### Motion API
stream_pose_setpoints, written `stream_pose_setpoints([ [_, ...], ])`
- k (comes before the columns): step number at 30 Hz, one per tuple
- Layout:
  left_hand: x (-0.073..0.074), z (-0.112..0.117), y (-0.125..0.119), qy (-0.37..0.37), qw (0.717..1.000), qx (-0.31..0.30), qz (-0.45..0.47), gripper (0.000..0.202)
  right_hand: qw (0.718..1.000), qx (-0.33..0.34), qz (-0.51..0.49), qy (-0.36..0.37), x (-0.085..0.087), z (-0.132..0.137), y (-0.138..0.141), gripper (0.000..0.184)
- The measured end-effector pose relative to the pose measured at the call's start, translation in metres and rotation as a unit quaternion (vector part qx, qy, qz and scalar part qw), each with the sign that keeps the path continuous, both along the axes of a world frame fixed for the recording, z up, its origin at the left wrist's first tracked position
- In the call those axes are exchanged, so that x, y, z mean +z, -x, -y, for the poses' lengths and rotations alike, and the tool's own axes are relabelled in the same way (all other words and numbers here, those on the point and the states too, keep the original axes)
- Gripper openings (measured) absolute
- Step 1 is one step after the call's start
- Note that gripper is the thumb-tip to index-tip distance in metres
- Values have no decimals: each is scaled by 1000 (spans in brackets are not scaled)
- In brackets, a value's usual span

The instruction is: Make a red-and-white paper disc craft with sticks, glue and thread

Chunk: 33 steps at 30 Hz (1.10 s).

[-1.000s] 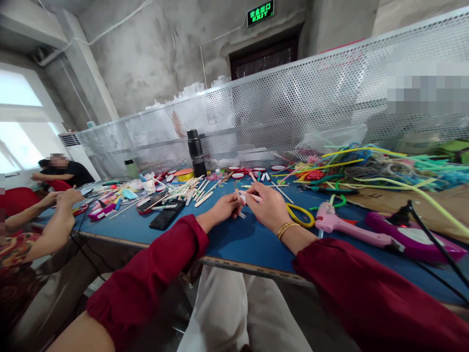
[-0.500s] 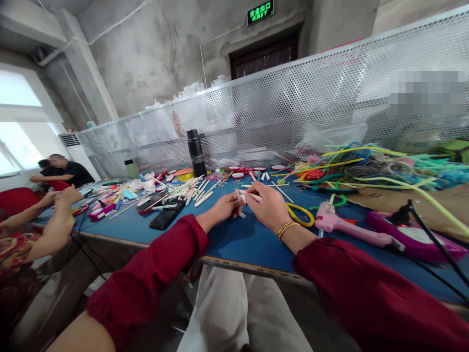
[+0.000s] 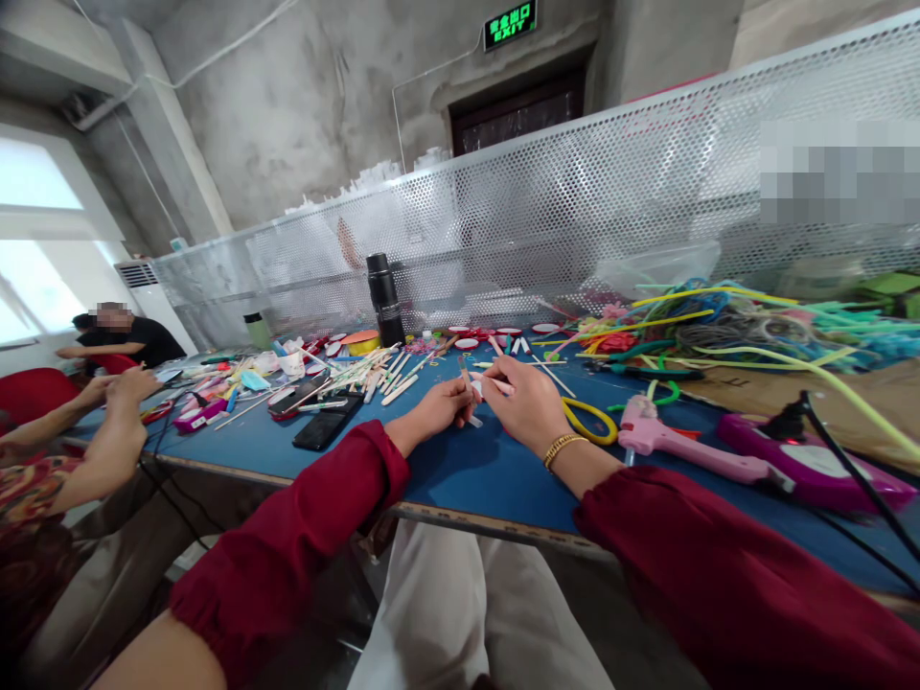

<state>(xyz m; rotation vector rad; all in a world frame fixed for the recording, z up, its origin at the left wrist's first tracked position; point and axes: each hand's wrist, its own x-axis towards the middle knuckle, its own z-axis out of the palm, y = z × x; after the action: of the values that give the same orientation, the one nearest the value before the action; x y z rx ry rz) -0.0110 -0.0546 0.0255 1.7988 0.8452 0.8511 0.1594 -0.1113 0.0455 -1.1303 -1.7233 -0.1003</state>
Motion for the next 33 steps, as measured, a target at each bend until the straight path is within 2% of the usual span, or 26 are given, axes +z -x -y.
stream_pose_setpoints([
  [9, 1, 1, 0, -4, 1000, -2, -6, 16, 1000, 7, -4, 15, 0, 1, 2, 14],
  [16, 1, 1, -1, 2, 1000, 1, 4, 15, 1000, 0, -10, -8, 0, 0, 1, 12],
  [33, 2, 2, 0, -1, 1000, -2, 2, 16, 1000, 1, -2, 0, -1, 0, 1, 11],
])
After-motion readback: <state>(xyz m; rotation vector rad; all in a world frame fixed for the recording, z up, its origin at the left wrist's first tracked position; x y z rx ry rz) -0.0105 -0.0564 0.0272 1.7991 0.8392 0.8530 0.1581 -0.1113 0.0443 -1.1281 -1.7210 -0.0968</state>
